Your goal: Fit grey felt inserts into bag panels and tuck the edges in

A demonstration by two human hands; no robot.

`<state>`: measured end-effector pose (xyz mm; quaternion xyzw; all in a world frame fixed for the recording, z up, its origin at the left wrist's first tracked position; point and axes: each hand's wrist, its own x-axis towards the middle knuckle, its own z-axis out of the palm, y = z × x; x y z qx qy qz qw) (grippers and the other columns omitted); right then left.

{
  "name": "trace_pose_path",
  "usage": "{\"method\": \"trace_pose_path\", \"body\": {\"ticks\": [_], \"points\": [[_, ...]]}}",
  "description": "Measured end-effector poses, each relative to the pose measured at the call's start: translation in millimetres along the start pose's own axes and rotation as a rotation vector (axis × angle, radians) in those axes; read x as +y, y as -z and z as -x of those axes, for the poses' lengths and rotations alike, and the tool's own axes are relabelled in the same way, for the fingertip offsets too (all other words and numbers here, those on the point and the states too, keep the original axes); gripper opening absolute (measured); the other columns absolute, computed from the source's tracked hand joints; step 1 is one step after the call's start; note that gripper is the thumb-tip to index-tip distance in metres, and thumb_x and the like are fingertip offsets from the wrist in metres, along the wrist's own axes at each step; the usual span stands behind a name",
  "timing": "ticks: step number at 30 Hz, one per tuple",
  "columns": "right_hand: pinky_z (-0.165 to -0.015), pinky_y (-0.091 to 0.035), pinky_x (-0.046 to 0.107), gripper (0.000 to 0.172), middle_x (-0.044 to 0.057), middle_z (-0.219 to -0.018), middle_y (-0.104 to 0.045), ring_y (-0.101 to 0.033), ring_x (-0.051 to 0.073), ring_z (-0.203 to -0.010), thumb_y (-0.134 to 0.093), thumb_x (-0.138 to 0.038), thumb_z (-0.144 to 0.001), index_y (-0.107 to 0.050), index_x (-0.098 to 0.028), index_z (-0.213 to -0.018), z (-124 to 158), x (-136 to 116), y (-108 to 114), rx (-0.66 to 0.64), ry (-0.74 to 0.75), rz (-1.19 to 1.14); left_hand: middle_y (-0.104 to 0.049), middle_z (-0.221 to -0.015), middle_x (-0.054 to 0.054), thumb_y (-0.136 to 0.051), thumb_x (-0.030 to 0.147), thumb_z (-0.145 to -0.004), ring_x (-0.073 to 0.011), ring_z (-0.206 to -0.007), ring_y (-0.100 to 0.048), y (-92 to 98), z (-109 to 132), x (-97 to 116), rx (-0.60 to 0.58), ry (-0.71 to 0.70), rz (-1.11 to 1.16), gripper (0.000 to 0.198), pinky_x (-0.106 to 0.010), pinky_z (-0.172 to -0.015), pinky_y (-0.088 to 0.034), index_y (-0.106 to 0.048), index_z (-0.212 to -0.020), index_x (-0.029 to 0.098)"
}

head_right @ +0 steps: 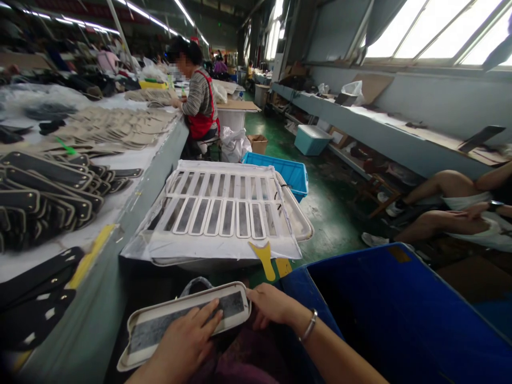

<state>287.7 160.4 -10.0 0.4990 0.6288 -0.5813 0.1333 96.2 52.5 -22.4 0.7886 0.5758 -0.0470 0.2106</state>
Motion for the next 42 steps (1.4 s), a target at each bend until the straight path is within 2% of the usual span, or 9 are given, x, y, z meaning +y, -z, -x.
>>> {"method": "trace_pose_path", "body": {"ticks": [2,5,9,13,19,29,36,39,42], "points": [[-0.052,-0.049,0.022,0.038,0.008,-0.071,-0.061,-0.064,0.015,-0.059,-0.023,-0.031,-0.091,-0.052,-0.010,-0.078,-1,7,3,-0.051,-0.023,-0.236,-0.036,-0.142,-0.011,-0.050,0.020,-0.081,-0.0299,-0.106,-0.053,0.8,1,0,-0.003,0.002,0.017,0.049,-0.044,-0.084,-0.050,-0.048,-0.130,0.019],[-0.051,-0.049,0.022,0.029,0.009,-0.075,-0.061,-0.065,0.017,-0.059,-0.036,-0.034,-0.085,-0.051,-0.009,-0.079,-3,20,0,-0.033,-0.001,-0.444,-0.036,-0.142,-0.011,-0.051,0.025,-0.082,-0.0309,-0.107,-0.052,1.2,2,0,-0.006,0.007,0.033,0.049,-0.045,-0.084,-0.049,-0.048,-0.130,0.018],[-0.051,-0.050,0.024,0.045,0.010,-0.073,-0.063,-0.065,0.019,-0.059,-0.048,-0.053,-0.075,-0.053,-0.009,-0.082,-9,35,-8,-0.022,0.063,-0.521,-0.036,-0.141,-0.010,-0.052,0.026,-0.081,-0.0313,-0.105,-0.053,0.8,2,1,0.006,0.006,0.035,0.049,-0.045,-0.082,-0.050,-0.049,-0.129,0.019],[-0.051,-0.050,0.023,0.057,0.007,-0.069,-0.062,-0.064,0.018,-0.059,-0.054,-0.065,-0.070,-0.053,-0.010,-0.082,-13,39,-7,-0.040,0.108,-0.499,-0.037,-0.141,-0.009,-0.054,0.028,-0.081,-0.0309,-0.104,-0.053,0.9,1,0,0.024,0.006,0.041,0.048,-0.045,-0.082,-0.051,-0.050,-0.128,0.019],[-0.054,-0.051,0.022,0.054,0.006,-0.068,-0.062,-0.065,0.017,-0.063,-0.060,-0.060,-0.071,-0.050,-0.010,-0.086,-17,40,3,-0.159,0.165,-0.533,-0.038,-0.141,-0.010,-0.055,0.032,-0.081,-0.0313,-0.105,-0.053,-0.2,2,-3,0.020,0.010,0.059,0.049,-0.046,-0.083,-0.050,-0.049,-0.129,0.020],[-0.050,-0.051,0.020,0.049,0.010,-0.074,-0.065,-0.065,0.017,-0.060,-0.064,-0.055,-0.068,-0.055,-0.009,-0.083,-29,22,22,-0.305,0.029,-0.375,-0.038,-0.140,-0.013,-0.054,0.038,-0.083,-0.0309,-0.105,-0.053,6.8,-2,-4,-0.016,-0.013,0.079,0.050,-0.045,-0.083,-0.050,-0.049,-0.129,0.018],[-0.043,-0.048,0.018,0.026,0.009,-0.066,-0.064,-0.061,0.013,-0.050,-0.052,-0.032,-0.078,-0.055,-0.009,-0.066,-35,-2,22,-0.284,-0.112,-0.168,-0.033,-0.143,-0.011,-0.055,0.036,-0.081,-0.0316,-0.106,-0.052,-0.9,-3,-5,-0.042,-0.012,0.102,0.053,-0.046,-0.084,-0.049,-0.047,-0.130,0.018],[-0.044,-0.049,0.019,0.026,0.008,-0.060,-0.063,-0.060,0.012,-0.047,-0.049,-0.028,-0.081,-0.054,-0.009,-0.063,-34,-8,20,-0.261,-0.121,-0.095,-0.033,-0.143,-0.010,-0.057,0.036,-0.080,-0.0322,-0.106,-0.051,0.4,-2,-5,-0.018,0.006,0.125,0.054,-0.048,-0.086,-0.048,-0.047,-0.130,0.018],[-0.043,-0.048,0.018,0.028,0.009,-0.062,-0.064,-0.060,0.012,-0.047,-0.050,-0.031,-0.082,-0.054,-0.009,-0.065,-30,-7,18,-0.257,-0.103,-0.063,-0.034,-0.143,-0.010,-0.061,0.045,-0.076,-0.0334,-0.108,-0.049,8.3,5,-3,0.018,0.024,0.202,0.062,-0.050,-0.090,-0.045,-0.047,-0.130,0.018]]}}
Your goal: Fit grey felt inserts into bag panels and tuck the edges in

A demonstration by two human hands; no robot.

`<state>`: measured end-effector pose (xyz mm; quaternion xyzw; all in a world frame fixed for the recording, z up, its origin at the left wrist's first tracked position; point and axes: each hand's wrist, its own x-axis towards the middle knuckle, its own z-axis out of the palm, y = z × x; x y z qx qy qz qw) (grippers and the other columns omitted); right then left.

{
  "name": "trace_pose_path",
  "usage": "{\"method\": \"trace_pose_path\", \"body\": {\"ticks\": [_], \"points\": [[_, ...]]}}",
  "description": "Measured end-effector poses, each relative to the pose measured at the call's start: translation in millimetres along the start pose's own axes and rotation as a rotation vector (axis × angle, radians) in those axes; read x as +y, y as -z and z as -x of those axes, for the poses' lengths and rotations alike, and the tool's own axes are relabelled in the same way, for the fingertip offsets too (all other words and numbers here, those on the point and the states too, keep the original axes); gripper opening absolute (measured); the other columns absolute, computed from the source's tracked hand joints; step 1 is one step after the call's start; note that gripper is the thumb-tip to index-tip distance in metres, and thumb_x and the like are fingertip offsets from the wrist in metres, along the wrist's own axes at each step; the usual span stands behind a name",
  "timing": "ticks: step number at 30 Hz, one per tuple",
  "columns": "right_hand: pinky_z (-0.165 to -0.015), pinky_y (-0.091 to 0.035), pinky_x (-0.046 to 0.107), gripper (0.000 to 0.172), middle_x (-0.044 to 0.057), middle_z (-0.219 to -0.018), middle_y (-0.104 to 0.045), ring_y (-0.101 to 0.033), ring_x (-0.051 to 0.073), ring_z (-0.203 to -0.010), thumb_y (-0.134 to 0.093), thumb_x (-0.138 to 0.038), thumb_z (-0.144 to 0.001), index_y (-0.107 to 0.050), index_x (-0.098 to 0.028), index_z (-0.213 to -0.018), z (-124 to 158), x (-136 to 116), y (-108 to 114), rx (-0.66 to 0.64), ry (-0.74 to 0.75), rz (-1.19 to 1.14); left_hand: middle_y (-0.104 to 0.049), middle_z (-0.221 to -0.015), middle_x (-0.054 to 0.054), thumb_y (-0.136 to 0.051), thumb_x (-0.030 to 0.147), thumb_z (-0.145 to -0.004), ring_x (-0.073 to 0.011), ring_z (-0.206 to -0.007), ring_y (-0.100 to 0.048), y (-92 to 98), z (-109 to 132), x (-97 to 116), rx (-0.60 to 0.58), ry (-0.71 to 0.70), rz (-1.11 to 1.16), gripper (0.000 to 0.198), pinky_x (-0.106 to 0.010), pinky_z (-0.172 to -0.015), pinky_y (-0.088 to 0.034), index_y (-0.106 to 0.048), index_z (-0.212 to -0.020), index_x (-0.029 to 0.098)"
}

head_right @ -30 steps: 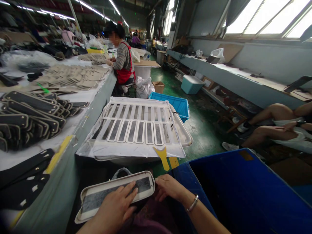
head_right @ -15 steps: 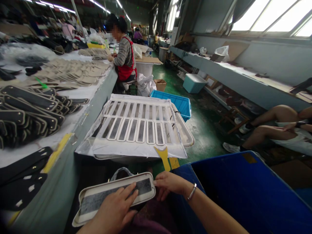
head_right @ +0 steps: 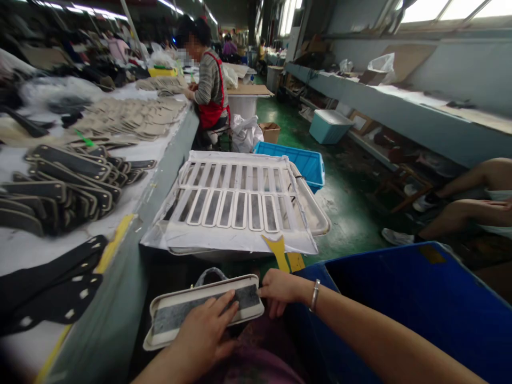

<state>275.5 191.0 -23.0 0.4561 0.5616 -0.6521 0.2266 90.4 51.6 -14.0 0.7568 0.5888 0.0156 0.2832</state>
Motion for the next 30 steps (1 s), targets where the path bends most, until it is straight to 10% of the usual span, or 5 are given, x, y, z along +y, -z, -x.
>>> {"method": "trace_pose_path", "body": {"ticks": [6,11,26,30], "points": [[-0.042,-0.046,0.015,0.039,0.012,-0.075,-0.065,-0.064,0.015,-0.057,-0.057,-0.047,-0.079,-0.058,-0.008,-0.080,-2,14,-1,0.048,0.048,-0.047,-0.035,-0.142,-0.009,-0.062,0.040,-0.077,-0.0261,-0.113,-0.048,6.0,58,-17,0.291,-0.025,0.474,0.066,-0.040,-0.094,-0.044,-0.034,-0.137,0.027],[-0.043,-0.046,0.015,0.042,0.008,-0.069,-0.063,-0.062,0.012,-0.056,-0.066,-0.050,-0.071,-0.056,-0.011,-0.078,-4,22,0,-0.017,0.079,-0.185,-0.056,-0.074,0.000,-0.051,0.043,-0.085,-0.0092,-0.065,-0.054,-6.6,105,-77,0.837,0.511,1.031,0.027,-0.019,-0.060,-0.045,-0.053,-0.093,0.017],[-0.045,-0.051,0.019,0.042,0.007,-0.068,-0.065,-0.064,0.016,-0.055,-0.070,-0.033,-0.067,-0.052,-0.012,-0.100,-11,7,12,-0.155,0.080,-0.247,-0.039,-0.062,0.008,-0.062,0.053,-0.074,-0.0070,-0.049,-0.041,-15.5,79,-142,0.162,0.385,1.334,0.044,-0.018,-0.043,-0.036,-0.032,-0.074,0.021],[-0.042,-0.048,0.019,0.039,0.004,-0.063,-0.063,-0.061,0.014,-0.049,-0.058,-0.027,-0.075,-0.049,-0.013,-0.110,-5,5,3,-0.046,0.170,-0.145,-0.051,-0.069,0.003,-0.055,0.047,-0.075,-0.0126,-0.057,-0.051,5.5,77,-148,0.036,0.416,0.985,0.031,-0.023,-0.048,-0.042,-0.042,-0.080,0.019]]}}
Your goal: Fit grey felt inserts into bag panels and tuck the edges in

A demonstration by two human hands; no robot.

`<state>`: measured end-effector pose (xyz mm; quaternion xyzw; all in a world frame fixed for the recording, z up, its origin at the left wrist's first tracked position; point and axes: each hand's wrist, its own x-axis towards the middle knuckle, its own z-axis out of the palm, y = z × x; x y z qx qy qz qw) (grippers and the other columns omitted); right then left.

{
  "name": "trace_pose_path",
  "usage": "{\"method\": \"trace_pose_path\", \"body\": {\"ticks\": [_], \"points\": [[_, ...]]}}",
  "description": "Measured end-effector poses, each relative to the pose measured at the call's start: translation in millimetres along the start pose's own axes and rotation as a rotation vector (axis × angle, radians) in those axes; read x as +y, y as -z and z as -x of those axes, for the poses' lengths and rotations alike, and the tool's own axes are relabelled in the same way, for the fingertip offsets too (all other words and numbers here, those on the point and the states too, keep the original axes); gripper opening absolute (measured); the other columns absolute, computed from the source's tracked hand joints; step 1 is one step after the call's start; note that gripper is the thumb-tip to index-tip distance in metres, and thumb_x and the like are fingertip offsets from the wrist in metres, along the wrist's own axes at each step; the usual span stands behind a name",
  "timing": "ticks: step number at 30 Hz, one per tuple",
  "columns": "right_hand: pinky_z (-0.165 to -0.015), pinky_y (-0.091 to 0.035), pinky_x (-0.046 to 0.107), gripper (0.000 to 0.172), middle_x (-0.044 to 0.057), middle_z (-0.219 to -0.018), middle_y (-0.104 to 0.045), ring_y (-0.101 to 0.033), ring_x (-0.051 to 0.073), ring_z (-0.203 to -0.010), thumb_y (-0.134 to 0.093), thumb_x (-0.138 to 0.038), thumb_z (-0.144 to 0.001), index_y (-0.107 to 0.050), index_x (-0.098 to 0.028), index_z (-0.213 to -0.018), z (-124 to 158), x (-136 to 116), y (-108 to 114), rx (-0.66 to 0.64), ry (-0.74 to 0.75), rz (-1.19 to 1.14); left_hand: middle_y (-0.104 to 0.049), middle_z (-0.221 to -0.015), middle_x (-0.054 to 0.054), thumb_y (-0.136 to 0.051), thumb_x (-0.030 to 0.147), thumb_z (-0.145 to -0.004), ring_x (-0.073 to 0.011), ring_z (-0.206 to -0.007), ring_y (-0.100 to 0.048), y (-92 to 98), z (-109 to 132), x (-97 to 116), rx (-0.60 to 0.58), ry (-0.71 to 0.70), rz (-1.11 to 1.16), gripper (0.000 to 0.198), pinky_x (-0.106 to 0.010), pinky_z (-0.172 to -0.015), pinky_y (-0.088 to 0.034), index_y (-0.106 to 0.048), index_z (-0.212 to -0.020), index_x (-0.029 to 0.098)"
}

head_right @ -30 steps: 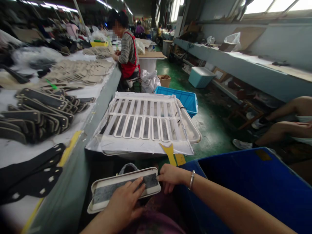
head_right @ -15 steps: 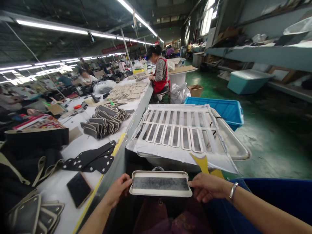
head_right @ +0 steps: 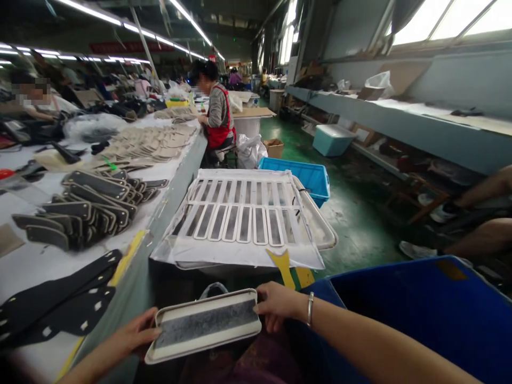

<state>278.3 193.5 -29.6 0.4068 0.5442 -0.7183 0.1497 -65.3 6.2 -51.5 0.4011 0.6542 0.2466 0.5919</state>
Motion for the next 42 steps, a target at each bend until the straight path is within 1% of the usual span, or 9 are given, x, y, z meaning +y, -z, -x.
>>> {"method": "trace_pose_path", "body": {"ticks": [2,5,8,11,13,17,29,33,42], "points": [[-0.042,-0.047,0.018,0.040,0.004,-0.067,-0.063,-0.060,0.013,-0.048,-0.052,-0.027,-0.079,-0.047,-0.014,-0.117,7,2,-1,-0.005,0.022,0.078,-0.059,-0.094,-0.005,-0.055,0.030,-0.071,-0.0209,-0.087,-0.058,-3.5,-1,25,0.135,-0.084,-0.377,0.029,-0.033,-0.075,-0.049,-0.050,-0.096,0.017],[-0.051,-0.048,0.022,0.050,0.007,-0.081,-0.064,-0.061,0.014,-0.059,-0.055,-0.035,-0.079,-0.046,-0.015,-0.124,18,0,2,0.101,0.147,0.354,-0.044,-0.133,-0.010,-0.047,0.012,-0.065,-0.0226,-0.125,-0.037,-33.9,-15,74,0.287,-0.339,-0.760,0.062,-0.040,-0.108,-0.025,-0.044,-0.127,0.016],[-0.072,-0.048,0.027,0.058,0.010,-0.104,-0.060,-0.060,0.018,-0.082,-0.062,-0.039,-0.075,-0.049,-0.016,-0.126,22,-8,4,0.431,0.395,0.672,-0.049,-0.131,-0.010,-0.048,0.017,-0.069,-0.0207,-0.120,-0.045,-77.1,-45,112,0.055,-0.466,-0.785,0.056,-0.034,-0.104,-0.033,-0.048,-0.125,0.015],[-0.080,-0.044,0.027,0.033,0.009,-0.104,-0.060,-0.057,0.018,-0.088,-0.052,-0.030,-0.084,-0.059,-0.017,-0.113,16,-13,1,0.503,0.558,0.828,-0.067,-0.102,-0.005,-0.046,0.014,-0.071,-0.0195,-0.095,-0.061,-103.1,-71,129,-0.151,-0.504,-0.753,0.034,-0.029,-0.088,-0.045,-0.065,-0.100,0.019],[-0.077,-0.043,0.025,0.026,0.007,-0.092,-0.062,-0.057,0.016,-0.084,-0.043,-0.026,-0.089,-0.065,-0.017,-0.098,11,-11,-3,0.464,0.621,0.918,-0.069,-0.092,-0.002,-0.044,0.012,-0.073,-0.0176,-0.086,-0.063,-107.2,-77,129,-0.207,-0.534,-0.735,0.033,-0.025,-0.082,-0.046,-0.066,-0.095,0.021],[-0.067,-0.039,0.023,0.031,0.005,-0.079,-0.060,-0.055,0.014,-0.075,-0.035,-0.022,-0.093,-0.063,-0.015,-0.082,9,-2,-8,0.475,0.679,1.105,-0.065,-0.110,-0.003,-0.043,0.012,-0.076,-0.0189,-0.099,-0.060,-104.9,-72,121,-0.217,-0.593,-0.772,0.041,-0.026,-0.088,-0.044,-0.061,-0.112,0.021],[-0.070,-0.039,0.031,0.019,0.008,-0.083,-0.057,-0.051,0.019,-0.077,-0.040,-0.018,-0.088,-0.058,-0.012,-0.090,17,-1,-18,0.385,0.748,1.498,-0.050,-0.130,-0.015,-0.035,0.009,-0.083,-0.0230,-0.117,-0.050,-114.9,-72,107,-0.245,-0.754,-1.189,0.048,-0.032,-0.099,-0.040,-0.041,-0.131,0.003],[-0.067,-0.037,0.027,0.031,0.008,-0.077,-0.060,-0.053,0.016,-0.072,-0.039,-0.026,-0.090,-0.063,-0.013,-0.077,13,-23,-7,0.352,0.570,1.299,-0.048,-0.130,-0.021,-0.037,0.009,-0.083,-0.0262,-0.113,-0.052,-115.3,-69,108,-0.227,-0.822,-1.366,0.051,-0.036,-0.093,-0.045,-0.035,-0.133,-0.001],[-0.051,-0.032,0.018,0.019,-0.002,-0.065,-0.059,-0.050,0.009,-0.059,-0.066,-0.033,-0.071,-0.066,-0.015,-0.075,-37,-46,32,-0.024,0.382,0.932,-0.044,-0.133,-0.023,-0.038,0.013,-0.084,-0.0287,-0.106,-0.056,-117.4,-65,109,-0.183,-0.835,-1.381,0.051,-0.040,-0.086,-0.049,-0.033,-0.133,-0.001]]}}
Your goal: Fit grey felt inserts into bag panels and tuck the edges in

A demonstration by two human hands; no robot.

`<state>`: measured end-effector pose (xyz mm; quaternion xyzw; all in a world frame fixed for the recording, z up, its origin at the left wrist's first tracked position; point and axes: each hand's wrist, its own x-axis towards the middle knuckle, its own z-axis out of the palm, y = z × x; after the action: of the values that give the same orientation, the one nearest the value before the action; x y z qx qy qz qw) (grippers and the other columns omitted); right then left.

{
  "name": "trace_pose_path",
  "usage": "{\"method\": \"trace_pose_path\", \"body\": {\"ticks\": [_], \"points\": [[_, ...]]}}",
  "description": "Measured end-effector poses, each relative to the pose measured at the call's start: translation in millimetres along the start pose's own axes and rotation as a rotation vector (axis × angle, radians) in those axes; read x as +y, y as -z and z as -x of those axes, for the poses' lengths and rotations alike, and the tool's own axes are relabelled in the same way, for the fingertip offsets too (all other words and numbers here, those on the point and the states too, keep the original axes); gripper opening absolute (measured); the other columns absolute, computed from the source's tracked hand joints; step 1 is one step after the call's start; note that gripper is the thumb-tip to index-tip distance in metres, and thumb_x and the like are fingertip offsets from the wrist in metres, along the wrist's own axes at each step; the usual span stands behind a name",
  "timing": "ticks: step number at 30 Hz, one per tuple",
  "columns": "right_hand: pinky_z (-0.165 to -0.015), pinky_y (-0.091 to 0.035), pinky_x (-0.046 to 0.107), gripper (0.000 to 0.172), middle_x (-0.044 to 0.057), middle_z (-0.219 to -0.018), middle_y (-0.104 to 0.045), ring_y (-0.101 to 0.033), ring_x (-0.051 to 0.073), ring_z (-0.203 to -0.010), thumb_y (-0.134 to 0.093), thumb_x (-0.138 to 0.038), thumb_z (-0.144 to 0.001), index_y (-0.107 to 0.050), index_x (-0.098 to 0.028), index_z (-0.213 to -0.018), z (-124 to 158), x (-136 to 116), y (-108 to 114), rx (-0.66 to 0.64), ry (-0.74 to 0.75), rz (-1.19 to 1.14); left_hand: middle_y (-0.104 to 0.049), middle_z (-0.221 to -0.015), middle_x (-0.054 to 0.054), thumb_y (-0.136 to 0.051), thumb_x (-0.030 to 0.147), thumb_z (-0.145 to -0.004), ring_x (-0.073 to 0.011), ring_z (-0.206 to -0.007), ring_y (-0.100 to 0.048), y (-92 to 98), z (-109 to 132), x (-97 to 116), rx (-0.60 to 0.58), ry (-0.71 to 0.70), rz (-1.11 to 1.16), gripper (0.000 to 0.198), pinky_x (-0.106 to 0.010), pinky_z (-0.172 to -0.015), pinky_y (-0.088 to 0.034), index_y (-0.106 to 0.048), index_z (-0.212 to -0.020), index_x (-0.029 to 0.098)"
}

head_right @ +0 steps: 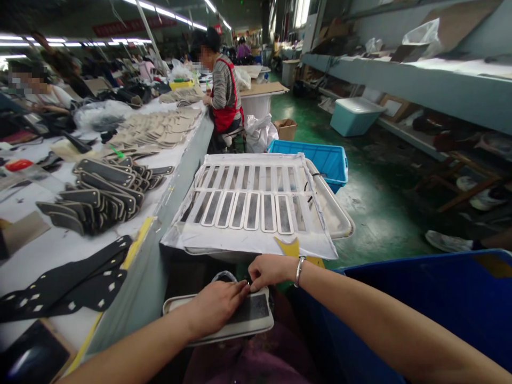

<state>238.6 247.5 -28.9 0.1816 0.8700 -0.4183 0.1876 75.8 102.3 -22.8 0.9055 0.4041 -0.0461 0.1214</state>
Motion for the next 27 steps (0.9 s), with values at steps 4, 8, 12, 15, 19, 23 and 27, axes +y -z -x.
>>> {"method": "trace_pose_path", "body": {"ticks": [4,8,12,15,19,23,27], "points": [[-0.054,-0.037,0.018,0.028,0.000,-0.071,-0.063,-0.055,0.011,-0.064,-0.066,-0.039,-0.072,-0.067,-0.014,-0.083,-1,6,-1,-0.015,-0.045,-0.077,-0.054,-0.126,-0.015,-0.037,0.017,-0.087,-0.0240,-0.109,-0.056,5.9,18,-16,-0.019,0.085,0.199,0.043,-0.034,-0.089,-0.048,-0.042,-0.129,0.008],[-0.068,-0.043,0.019,0.044,0.002,-0.091,-0.066,-0.059,0.015,-0.081,-0.065,-0.042,-0.073,-0.064,-0.016,-0.109,-6,10,-3,-0.083,0.035,-0.312,-0.056,-0.125,-0.006,-0.037,0.015,-0.088,-0.0171,-0.111,-0.055,6.9,40,-35,-0.024,0.074,0.372,0.039,-0.026,-0.095,-0.043,-0.046,-0.126,0.017],[-0.079,-0.042,0.020,0.046,0.002,-0.103,-0.064,-0.058,0.017,-0.093,-0.058,-0.043,-0.079,-0.061,-0.017,-0.117,-13,4,-4,-0.168,0.115,-0.374,-0.047,-0.133,-0.014,-0.038,0.014,-0.086,-0.0221,-0.118,-0.049,-0.4,47,-39,-0.061,0.004,0.272,0.046,-0.032,-0.097,-0.043,-0.039,-0.132,0.009],[-0.080,-0.041,0.019,0.043,0.001,-0.102,-0.064,-0.057,0.017,-0.093,-0.052,-0.043,-0.083,-0.062,-0.017,-0.116,-18,-7,-6,-0.173,0.144,-0.365,-0.045,-0.134,-0.016,-0.038,0.013,-0.085,-0.0228,-0.120,-0.047,-5.1,47,-37,-0.065,-0.013,0.204,0.050,-0.034,-0.096,-0.044,-0.033,-0.135,0.008],[-0.075,-0.040,0.018,0.040,0.001,-0.096,-0.064,-0.056,0.014,-0.087,-0.046,-0.040,-0.088,-0.063,-0.016,-0.114,-28,-18,-10,-0.175,0.226,-0.324,-0.044,-0.134,-0.018,-0.038,0.013,-0.087,-0.0236,-0.120,-0.046,-5.0,46,-36,-0.043,-0.018,0.201,0.048,-0.035,-0.095,-0.044,-0.033,-0.134,0.007],[-0.073,-0.040,0.018,0.039,0.001,-0.091,-0.064,-0.057,0.014,-0.083,-0.045,-0.039,-0.088,-0.064,-0.014,-0.111,-37,-23,-11,-0.207,0.247,-0.289,-0.055,-0.126,-0.012,-0.041,0.014,-0.086,-0.0198,-0.113,-0.053,3.1,55,-47,0.002,0.004,0.372,0.042,-0.029,-0.094,-0.045,-0.043,-0.128,0.014],[-0.082,-0.040,0.020,0.041,0.002,-0.108,-0.063,-0.056,0.017,-0.097,-0.047,-0.038,-0.087,-0.059,-0.017,-0.120,-38,-25,-9,-0.212,0.180,-0.331,-0.060,-0.120,-0.004,-0.044,0.010,-0.083,-0.0156,-0.109,-0.056,7.2,77,-63,0.049,-0.004,0.514,0.038,-0.024,-0.096,-0.043,-0.053,-0.119,0.020]]}}
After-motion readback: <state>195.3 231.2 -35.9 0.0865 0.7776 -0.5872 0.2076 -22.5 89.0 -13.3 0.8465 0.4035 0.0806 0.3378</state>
